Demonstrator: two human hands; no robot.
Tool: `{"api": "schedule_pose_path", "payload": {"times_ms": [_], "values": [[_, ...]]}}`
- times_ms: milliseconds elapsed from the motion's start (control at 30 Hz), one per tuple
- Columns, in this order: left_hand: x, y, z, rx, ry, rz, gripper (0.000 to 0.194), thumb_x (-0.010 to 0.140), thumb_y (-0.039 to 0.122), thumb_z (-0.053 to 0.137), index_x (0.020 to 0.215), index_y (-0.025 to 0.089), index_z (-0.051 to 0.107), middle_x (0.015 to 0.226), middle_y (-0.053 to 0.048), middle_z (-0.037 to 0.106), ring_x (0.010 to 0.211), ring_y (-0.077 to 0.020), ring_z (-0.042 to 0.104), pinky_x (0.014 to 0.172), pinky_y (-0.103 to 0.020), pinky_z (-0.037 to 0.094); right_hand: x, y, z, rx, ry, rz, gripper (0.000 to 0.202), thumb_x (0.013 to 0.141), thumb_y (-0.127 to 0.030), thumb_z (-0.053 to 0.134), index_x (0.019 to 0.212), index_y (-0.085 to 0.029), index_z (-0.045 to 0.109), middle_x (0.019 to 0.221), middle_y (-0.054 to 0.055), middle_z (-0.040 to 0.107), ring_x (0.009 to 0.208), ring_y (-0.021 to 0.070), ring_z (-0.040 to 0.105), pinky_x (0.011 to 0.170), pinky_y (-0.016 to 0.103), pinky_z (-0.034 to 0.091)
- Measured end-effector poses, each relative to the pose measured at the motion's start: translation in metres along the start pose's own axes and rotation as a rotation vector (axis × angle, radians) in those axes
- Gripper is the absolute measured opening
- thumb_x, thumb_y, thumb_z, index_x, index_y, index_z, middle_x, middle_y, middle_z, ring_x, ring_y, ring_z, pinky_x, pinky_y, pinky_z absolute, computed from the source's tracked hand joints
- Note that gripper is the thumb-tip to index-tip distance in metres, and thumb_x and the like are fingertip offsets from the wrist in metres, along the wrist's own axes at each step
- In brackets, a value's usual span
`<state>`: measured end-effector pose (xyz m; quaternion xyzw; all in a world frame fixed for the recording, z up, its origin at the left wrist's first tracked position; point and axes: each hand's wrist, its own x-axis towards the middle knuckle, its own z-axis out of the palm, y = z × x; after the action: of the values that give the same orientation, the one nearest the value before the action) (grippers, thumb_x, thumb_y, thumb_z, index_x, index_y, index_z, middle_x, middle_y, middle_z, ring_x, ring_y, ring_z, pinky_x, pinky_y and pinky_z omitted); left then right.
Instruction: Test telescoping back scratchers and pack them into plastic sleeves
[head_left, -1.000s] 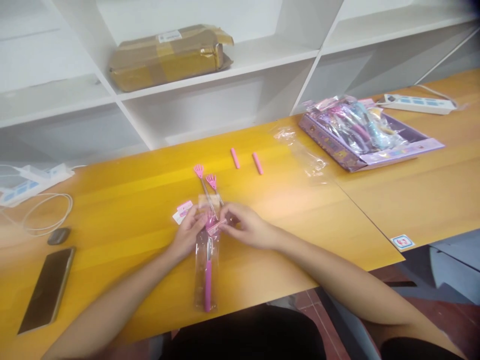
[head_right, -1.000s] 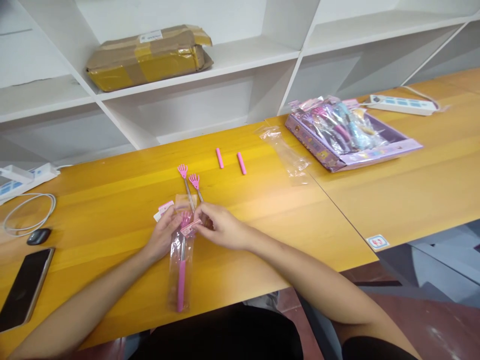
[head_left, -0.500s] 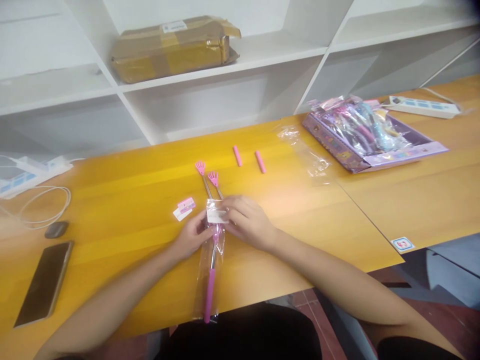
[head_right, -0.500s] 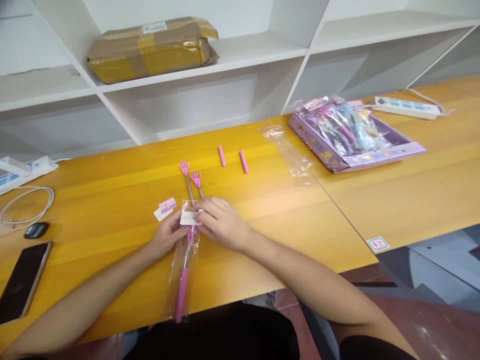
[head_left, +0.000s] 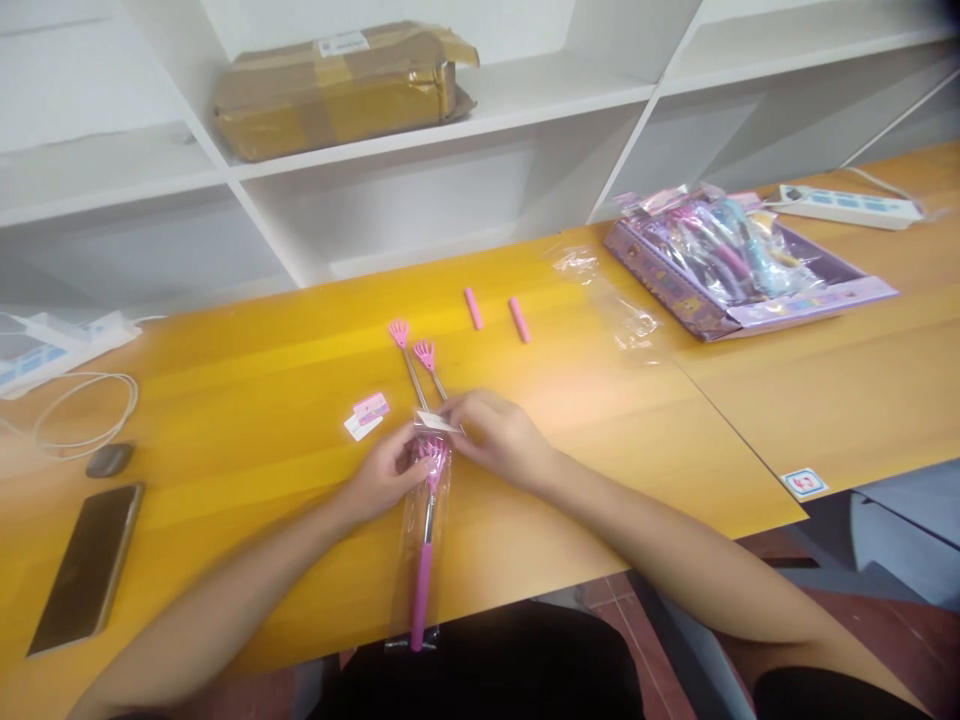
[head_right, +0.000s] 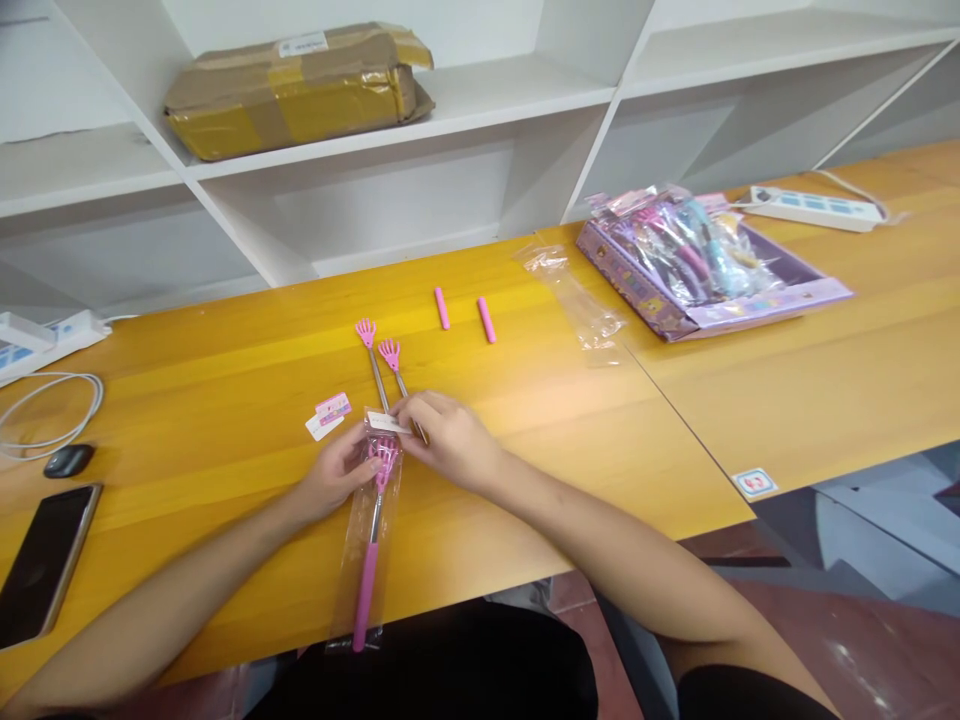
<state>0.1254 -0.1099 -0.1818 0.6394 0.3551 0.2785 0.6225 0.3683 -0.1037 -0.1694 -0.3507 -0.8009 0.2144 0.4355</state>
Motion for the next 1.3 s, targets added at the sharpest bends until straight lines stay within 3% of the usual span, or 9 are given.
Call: {"api": "schedule_pose_path", "payload": {"times_ms": [233,367,467,600,767,900,1033,1167,1300], "values": [[0.002,0.000,-0.002,0.047,-0.032,0.080,0.044,0.102,0.041,0.067,0.141,0.020,0.062,0.130,-0.012,0.067,0.118,-0.0276,0.065,0.106,-0.041,0.052,0.004,0.000,-0.001,0.179,-0.015,0.131,0.011,0.103,-0.022,0.065,0.095,-0.024,0.059,0.114,0.007,0.078,0.104,0.0217,0.076,0.092,0.038,0.061],[0.001,0.002,-0.003,0.076,-0.056,0.082,0.040,0.102,0.039,0.068,0.137,0.021,0.064,0.127,-0.011,0.067,0.118,-0.0275,0.065,0.106,-0.041,0.053,0.004,-0.001,0.000,0.212,0.025,0.201,0.014,0.104,-0.027,0.068,0.094,-0.024,0.060,0.093,0.002,0.074,0.084,0.0182,0.073,0.078,0.032,0.060],[0.000,0.002,-0.003,0.092,-0.070,0.086,0.035,0.102,0.036,0.067,0.133,0.020,0.065,0.127,-0.012,0.068,0.115,-0.0265,0.066,0.104,-0.040,0.053,0.005,0.000,0.001,0.222,0.046,0.220,0.017,0.105,-0.030,0.068,0.092,-0.024,0.058,0.091,0.002,0.072,0.081,0.0176,0.072,0.076,0.032,0.060],[0.000,0.004,-0.001,0.047,-0.074,0.077,0.045,0.102,0.035,0.068,0.144,0.020,0.060,0.131,-0.013,0.067,0.115,-0.0262,0.067,0.102,-0.040,0.054,0.006,0.001,0.000,0.258,0.075,0.217,0.017,0.105,-0.029,0.066,0.093,-0.024,0.056,0.088,0.000,0.069,0.078,0.0157,0.069,0.077,0.031,0.060],[0.002,0.001,-0.002,-0.014,-0.031,0.050,0.040,0.104,0.039,0.066,0.140,0.021,0.064,0.132,-0.013,0.070,0.117,-0.0255,0.069,0.102,-0.038,0.055,0.007,-0.002,-0.005,0.195,0.066,0.119,0.012,0.106,-0.022,0.062,0.097,-0.024,0.055,0.106,0.006,0.072,0.094,0.0191,0.070,0.085,0.036,0.058],[0.004,-0.007,-0.003,-0.098,0.018,0.003,0.031,0.108,0.043,0.060,0.127,0.019,0.066,0.104,-0.009,0.076,0.092,-0.0212,0.075,0.084,-0.033,0.059,0.006,-0.001,-0.003,0.152,0.044,0.066,0.013,0.105,-0.019,0.062,0.097,-0.024,0.054,0.106,0.007,0.071,0.097,0.0207,0.070,0.084,0.036,0.058],[0.006,-0.005,0.000,-0.103,0.070,-0.027,0.031,0.107,0.045,0.063,0.124,0.019,0.063,0.093,-0.007,0.077,0.083,-0.0206,0.076,0.077,-0.032,0.059,0.006,-0.003,-0.006,0.110,0.058,0.021,0.012,0.105,-0.016,0.061,0.098,-0.024,0.054,0.105,0.007,0.070,0.097,0.0209,0.070,0.083,0.036,0.058],[0.008,-0.002,0.002,-0.177,0.137,-0.070,0.039,0.104,0.050,0.065,0.130,0.021,0.058,0.090,-0.006,0.079,0.077,-0.0226,0.076,0.075,-0.035,0.060,0.009,-0.006,-0.013,0.040,0.003,-0.169,0.007,0.106,-0.020,0.065,0.103,-0.023,0.060,0.110,0.009,0.070,0.103,0.0226,0.069,0.088,0.038,0.059],[0.009,-0.004,0.000,-0.145,0.206,-0.124,0.044,0.101,0.053,0.069,0.131,0.022,0.063,0.099,-0.008,0.080,0.085,-0.0250,0.077,0.076,-0.034,0.057,0.006,-0.007,-0.006,-0.084,-0.112,-0.334,0.005,0.106,-0.023,0.070,0.105,-0.022,0.064,0.118,0.011,0.072,0.103,0.0241,0.069,0.085,0.040,0.059]]}}
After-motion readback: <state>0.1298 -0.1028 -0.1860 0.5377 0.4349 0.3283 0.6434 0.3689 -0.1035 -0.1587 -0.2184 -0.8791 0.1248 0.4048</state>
